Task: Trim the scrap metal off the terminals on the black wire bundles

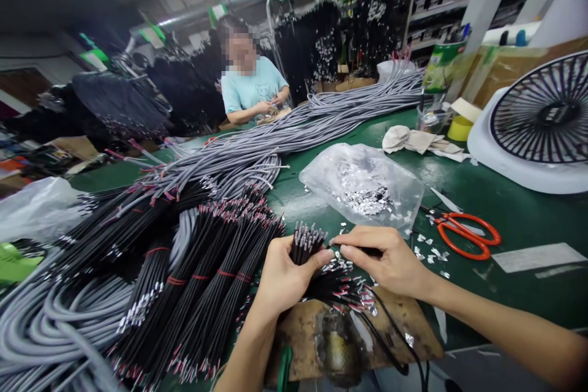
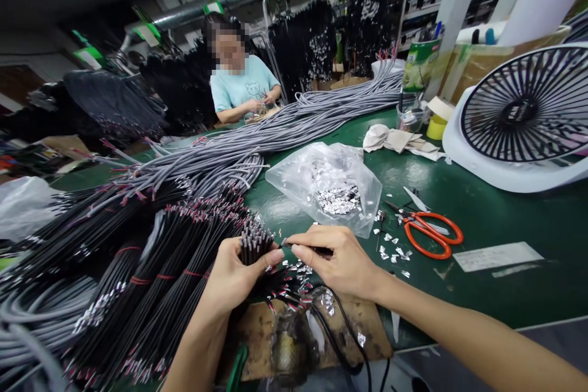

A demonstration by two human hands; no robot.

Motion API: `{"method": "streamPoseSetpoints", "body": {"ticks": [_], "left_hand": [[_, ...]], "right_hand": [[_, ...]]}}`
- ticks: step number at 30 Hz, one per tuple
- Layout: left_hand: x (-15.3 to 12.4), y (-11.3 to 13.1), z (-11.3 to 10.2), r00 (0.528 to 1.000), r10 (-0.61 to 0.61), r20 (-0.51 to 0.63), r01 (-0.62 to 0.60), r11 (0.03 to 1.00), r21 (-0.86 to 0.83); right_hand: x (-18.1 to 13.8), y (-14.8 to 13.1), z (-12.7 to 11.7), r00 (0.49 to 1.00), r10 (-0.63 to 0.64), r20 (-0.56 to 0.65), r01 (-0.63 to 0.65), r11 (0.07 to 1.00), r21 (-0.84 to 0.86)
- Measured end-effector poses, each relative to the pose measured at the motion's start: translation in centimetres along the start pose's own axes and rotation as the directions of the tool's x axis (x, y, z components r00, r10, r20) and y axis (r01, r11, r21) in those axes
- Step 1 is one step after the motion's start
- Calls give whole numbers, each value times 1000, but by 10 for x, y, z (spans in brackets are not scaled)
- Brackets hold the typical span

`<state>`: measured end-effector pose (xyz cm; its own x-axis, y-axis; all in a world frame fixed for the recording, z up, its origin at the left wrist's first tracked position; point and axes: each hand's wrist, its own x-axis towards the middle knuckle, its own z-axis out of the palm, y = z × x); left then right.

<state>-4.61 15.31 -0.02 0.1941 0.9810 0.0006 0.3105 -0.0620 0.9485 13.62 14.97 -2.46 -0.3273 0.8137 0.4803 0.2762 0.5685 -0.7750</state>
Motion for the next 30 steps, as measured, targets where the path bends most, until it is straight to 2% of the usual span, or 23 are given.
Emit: {"method": "streamPoseSetpoints", "body": {"ticks": [4,9,12,15,17,18,19,21,22,24,25,26,28,30], "left_hand": [[-1,2,2,999,6,52,-4,999,-32],[-3,1,10,991,47,128,-57,995,77],[-2,-1,11,991,68,114,-80,991,107],[1,-1,10,996,54,74,-60,996,73],[3,-2,11,996,54,74,-58,997,50],[4,-4,12,995,60,76,-64,997,48],[4,-5,13,995,70,75,-74,996,52],[6,-9,14,994,84,73,-89,994,67],[6,-11,15,994,85,74,-91,993,72],[7,-13,14,994,76,80,-82,994,76],[7,-13,14,994,72,80,-78,994,80],[8,-14,13,995,68,79,-75,993,87],[9,-13,11,995,67,70,-74,992,101],[9,-13,10,996,67,60,-73,991,111]], "right_hand": [[0,0,0,996,76,-53,-76,997,0],[1,1,1,993,108,-44,-106,993,43],[2,4,2,977,209,-31,-201,966,161],[1,8,6,925,343,166,-381,841,384],[1,9,8,888,351,298,-452,790,414],[2,9,7,892,333,305,-433,821,371],[3,8,5,922,298,248,-365,883,296],[7,6,-5,985,174,-12,-173,984,36],[10,6,-12,979,78,-190,-103,987,-122],[14,8,-28,882,-37,-470,-147,926,-349],[15,11,-36,837,-76,-542,-195,884,-424],[16,14,-42,826,-93,-556,-232,843,-486],[15,23,-48,892,-38,-451,-256,780,-571],[12,28,-46,940,22,-340,-228,783,-579]]}}
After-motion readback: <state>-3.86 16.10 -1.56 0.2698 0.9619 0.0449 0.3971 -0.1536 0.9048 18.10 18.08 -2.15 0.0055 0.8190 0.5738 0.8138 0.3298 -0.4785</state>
